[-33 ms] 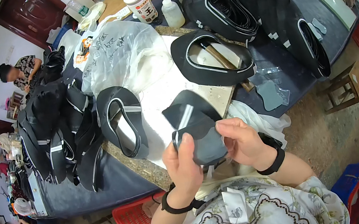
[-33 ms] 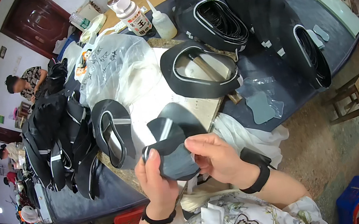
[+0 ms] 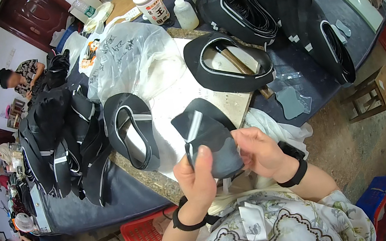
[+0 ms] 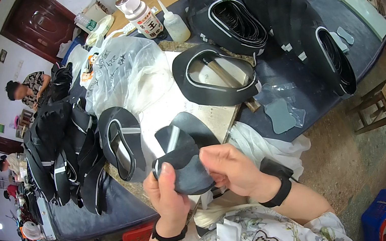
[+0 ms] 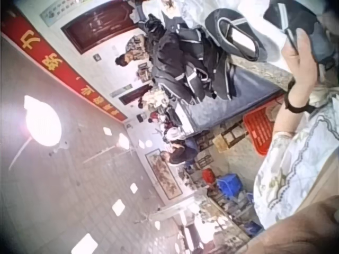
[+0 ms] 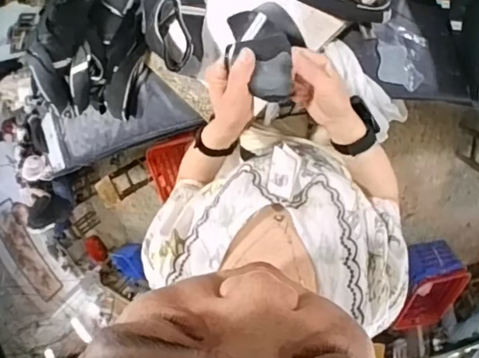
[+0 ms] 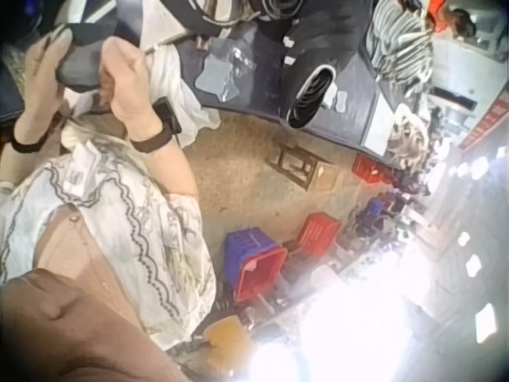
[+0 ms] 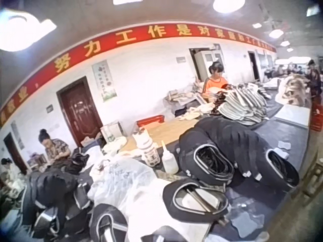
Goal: Applying adhesive patches and tape to the interior heel and sides of shoe uppers in a workshop.
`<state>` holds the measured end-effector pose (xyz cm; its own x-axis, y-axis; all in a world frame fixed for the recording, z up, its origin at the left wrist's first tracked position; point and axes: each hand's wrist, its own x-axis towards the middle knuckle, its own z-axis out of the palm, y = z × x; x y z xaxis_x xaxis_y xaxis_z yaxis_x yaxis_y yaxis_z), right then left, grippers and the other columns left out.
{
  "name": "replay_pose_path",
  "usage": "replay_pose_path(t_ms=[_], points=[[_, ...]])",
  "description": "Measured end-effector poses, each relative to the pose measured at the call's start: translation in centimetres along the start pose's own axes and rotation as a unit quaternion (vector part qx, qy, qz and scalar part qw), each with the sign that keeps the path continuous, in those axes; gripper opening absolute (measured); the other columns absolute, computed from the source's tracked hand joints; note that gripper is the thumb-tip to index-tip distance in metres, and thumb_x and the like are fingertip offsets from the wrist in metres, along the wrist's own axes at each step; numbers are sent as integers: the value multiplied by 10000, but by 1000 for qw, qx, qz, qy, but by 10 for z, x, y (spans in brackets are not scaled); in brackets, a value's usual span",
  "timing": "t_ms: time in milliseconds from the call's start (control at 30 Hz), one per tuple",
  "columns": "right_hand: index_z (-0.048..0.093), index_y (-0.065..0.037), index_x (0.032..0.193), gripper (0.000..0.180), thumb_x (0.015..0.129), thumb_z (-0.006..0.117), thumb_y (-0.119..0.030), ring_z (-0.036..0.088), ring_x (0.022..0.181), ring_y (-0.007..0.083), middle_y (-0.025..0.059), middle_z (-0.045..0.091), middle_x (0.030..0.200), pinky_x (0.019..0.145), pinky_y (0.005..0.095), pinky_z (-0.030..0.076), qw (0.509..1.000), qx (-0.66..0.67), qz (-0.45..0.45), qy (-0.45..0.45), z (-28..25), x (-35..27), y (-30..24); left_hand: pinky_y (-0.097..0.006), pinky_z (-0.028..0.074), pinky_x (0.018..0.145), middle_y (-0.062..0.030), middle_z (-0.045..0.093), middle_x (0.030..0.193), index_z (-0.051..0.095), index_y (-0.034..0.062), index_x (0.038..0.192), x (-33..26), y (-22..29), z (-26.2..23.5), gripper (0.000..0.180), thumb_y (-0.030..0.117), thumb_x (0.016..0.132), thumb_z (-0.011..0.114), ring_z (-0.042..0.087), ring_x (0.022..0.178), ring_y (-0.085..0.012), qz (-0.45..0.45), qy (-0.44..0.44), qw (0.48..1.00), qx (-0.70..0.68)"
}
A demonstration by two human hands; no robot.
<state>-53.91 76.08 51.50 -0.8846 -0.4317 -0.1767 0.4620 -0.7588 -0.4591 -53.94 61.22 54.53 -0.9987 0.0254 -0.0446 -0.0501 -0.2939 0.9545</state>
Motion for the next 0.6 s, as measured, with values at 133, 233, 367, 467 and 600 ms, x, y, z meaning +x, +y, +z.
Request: replay_pose_path(t_ms=[133, 233, 367, 467, 600], points=[[616, -12, 971, 191, 842, 646, -149, 514, 683, 18, -2, 613, 794, 595, 182, 432, 975, -202, -90, -10, 11, 2, 4, -227, 463, 618, -67, 647, 795, 628, -20, 838, 7, -5, -2, 398, 310, 944, 431, 596, 680, -112, 58, 16, 996, 72], [633, 3, 906, 151, 812, 673, -108, 522, 694, 24, -6, 626, 806, 610, 179, 434, 959, -268, -82, -24, 14, 7, 8, -230, 467, 607, -82, 648, 771, 629, -22, 825, 15, -2, -2, 509, 404, 957, 384, 596, 652, -112, 38, 40, 998, 11], [636, 14, 977, 197, 792, 675, -42, 554, 766, 45, 18, 643, 908, 655, 196, 464, 926, -352, -126, -56, 11, 8, 7, -237, 475, 614, -82, 644, 762, 629, -34, 852, 21, 4, -5, 473, 350, 966, 377, 604, 671, -126, 3, 29, 1000, -9], [639, 17, 985, 183, 816, 653, -53, 560, 800, 56, 18, 642, 920, 701, 211, 481, 947, -296, -120, -27, 14, -3, -4, -262, 455, 699, -54, 640, 804, 614, -24, 945, 24, 14, -9, 350, 191, 696, 734, 564, 717, -132, 56, -140, 969, 196], [628, 1, 853, 168, 812, 674, -156, 455, 664, 29, -61, 547, 718, 580, 227, 412, 945, -281, -133, -102, 15, -3, 1, -298, 486, 740, -102, 632, 906, 569, -80, 1031, -3, 24, -15, 384, 83, 682, 558, 613, 783, -187, 41, -100, 974, 197]])
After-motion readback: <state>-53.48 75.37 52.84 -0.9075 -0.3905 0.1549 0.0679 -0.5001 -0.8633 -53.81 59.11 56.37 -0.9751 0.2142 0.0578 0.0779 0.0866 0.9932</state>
